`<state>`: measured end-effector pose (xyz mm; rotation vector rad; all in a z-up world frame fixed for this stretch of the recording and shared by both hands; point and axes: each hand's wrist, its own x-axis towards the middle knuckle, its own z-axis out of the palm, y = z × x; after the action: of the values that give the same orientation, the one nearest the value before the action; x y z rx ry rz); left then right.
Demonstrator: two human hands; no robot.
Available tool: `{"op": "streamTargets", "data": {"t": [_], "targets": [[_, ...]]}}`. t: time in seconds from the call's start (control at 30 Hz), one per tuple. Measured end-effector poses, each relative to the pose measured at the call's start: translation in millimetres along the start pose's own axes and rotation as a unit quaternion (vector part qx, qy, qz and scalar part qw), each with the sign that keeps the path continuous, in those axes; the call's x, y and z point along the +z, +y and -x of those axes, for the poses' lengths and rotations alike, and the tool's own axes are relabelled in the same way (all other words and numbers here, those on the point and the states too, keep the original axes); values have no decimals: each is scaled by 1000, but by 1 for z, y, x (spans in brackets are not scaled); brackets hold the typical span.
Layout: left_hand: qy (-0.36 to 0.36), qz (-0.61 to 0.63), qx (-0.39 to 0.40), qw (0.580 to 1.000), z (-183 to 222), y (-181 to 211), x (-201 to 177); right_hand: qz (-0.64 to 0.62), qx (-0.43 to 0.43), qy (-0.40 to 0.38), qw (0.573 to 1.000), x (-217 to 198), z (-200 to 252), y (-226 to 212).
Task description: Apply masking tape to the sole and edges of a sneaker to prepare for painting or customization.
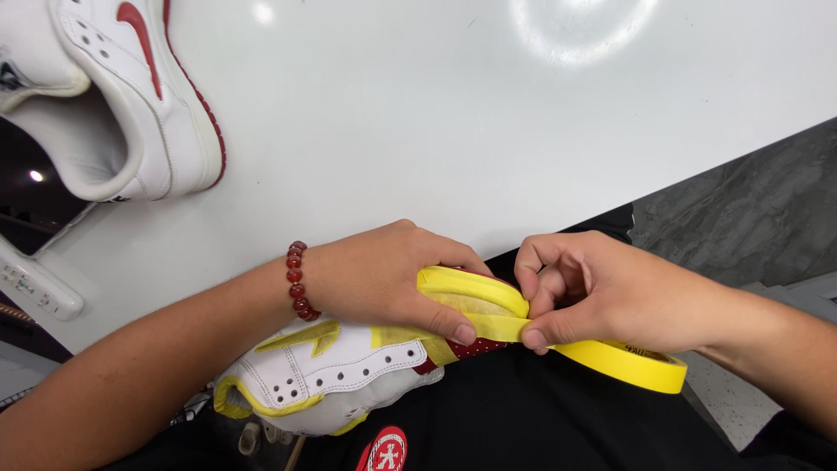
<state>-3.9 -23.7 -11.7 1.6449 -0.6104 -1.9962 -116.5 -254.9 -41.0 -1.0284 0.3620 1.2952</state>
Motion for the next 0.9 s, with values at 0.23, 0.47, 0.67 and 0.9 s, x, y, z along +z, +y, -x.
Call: {"op": "streamTargets", "data": {"t": [0.23, 0.47, 0.67, 0.9], "targets": [[59, 95, 181, 977, 42, 7, 2, 80, -27, -46, 995, 10, 34, -51], [49, 135, 217, 966, 50, -20, 18, 151, 7, -114, 982, 12, 22, -35], [107, 170, 261, 944, 71, -10, 2, 100, -128, -164, 973, 12, 24, -53], [109, 203, 353, 907, 93, 9, -6, 99, -193, -143, 966, 10, 51, -87]]}}
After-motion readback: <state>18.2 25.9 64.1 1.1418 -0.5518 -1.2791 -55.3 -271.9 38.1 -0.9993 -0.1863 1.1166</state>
